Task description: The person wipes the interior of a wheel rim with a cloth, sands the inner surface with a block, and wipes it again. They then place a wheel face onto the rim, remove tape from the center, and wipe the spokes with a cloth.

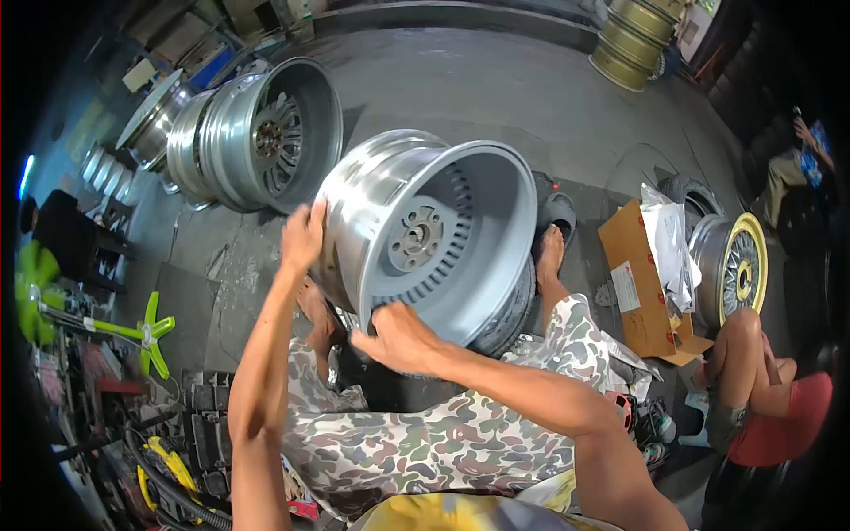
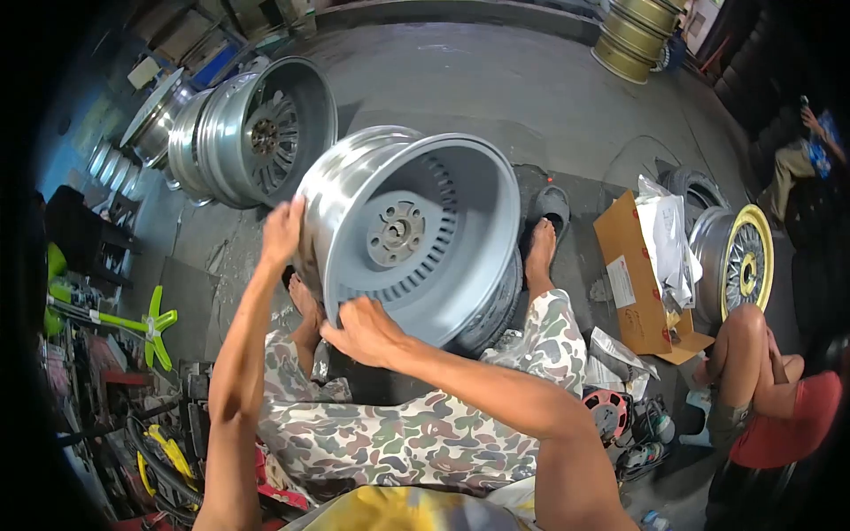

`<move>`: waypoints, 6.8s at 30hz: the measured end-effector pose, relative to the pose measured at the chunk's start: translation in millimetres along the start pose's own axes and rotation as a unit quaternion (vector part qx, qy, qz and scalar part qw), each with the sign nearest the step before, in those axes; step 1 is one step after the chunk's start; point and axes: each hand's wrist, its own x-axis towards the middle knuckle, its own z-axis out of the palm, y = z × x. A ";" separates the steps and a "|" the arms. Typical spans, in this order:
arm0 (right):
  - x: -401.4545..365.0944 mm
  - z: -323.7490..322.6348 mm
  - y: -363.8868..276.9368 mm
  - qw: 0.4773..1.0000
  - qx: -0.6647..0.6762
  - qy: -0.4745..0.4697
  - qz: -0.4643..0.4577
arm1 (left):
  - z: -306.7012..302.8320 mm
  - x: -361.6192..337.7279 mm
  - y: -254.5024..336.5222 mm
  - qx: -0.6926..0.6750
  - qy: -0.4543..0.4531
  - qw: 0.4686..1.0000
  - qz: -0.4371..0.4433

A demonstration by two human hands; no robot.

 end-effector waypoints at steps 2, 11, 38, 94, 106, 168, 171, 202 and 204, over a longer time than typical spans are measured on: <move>12.2 -20.6 0.8 0.997 0.034 0.061 0.030 | -26.6 13.8 66.4 0.017 -0.020 0.999 0.042; 50.7 -69.3 1.7 0.963 0.217 0.161 0.016 | 11.7 20.7 114.7 0.075 0.146 0.947 0.275; 222.7 -59.3 181.3 0.842 -0.099 0.456 0.270 | -33.7 -26.0 139.7 -0.147 -0.043 0.961 0.229; 140.1 5.3 262.4 0.843 0.266 0.345 0.316 | -33.2 -13.6 129.0 -0.166 -0.043 0.961 0.216; 118.1 75.3 113.4 0.654 0.697 0.207 0.209 | -34.6 -13.5 125.2 -0.167 -0.036 0.960 0.221; 159.2 33.5 329.5 0.724 0.429 0.392 0.371 | -35.6 -21.7 130.6 -0.192 -0.046 0.957 0.212; 199.6 -16.3 237.2 0.810 0.278 0.447 0.260 | -33.9 -23.6 133.0 -0.197 -0.054 0.953 0.223; 57.1 -40.4 287.5 0.868 -0.479 -0.125 -0.031 | -31.8 -20.2 128.7 -0.188 -0.035 0.957 0.219; 48.8 -29.3 302.5 0.852 -0.481 -0.031 -0.203 | -31.3 -21.8 126.3 -0.183 -0.034 0.958 0.218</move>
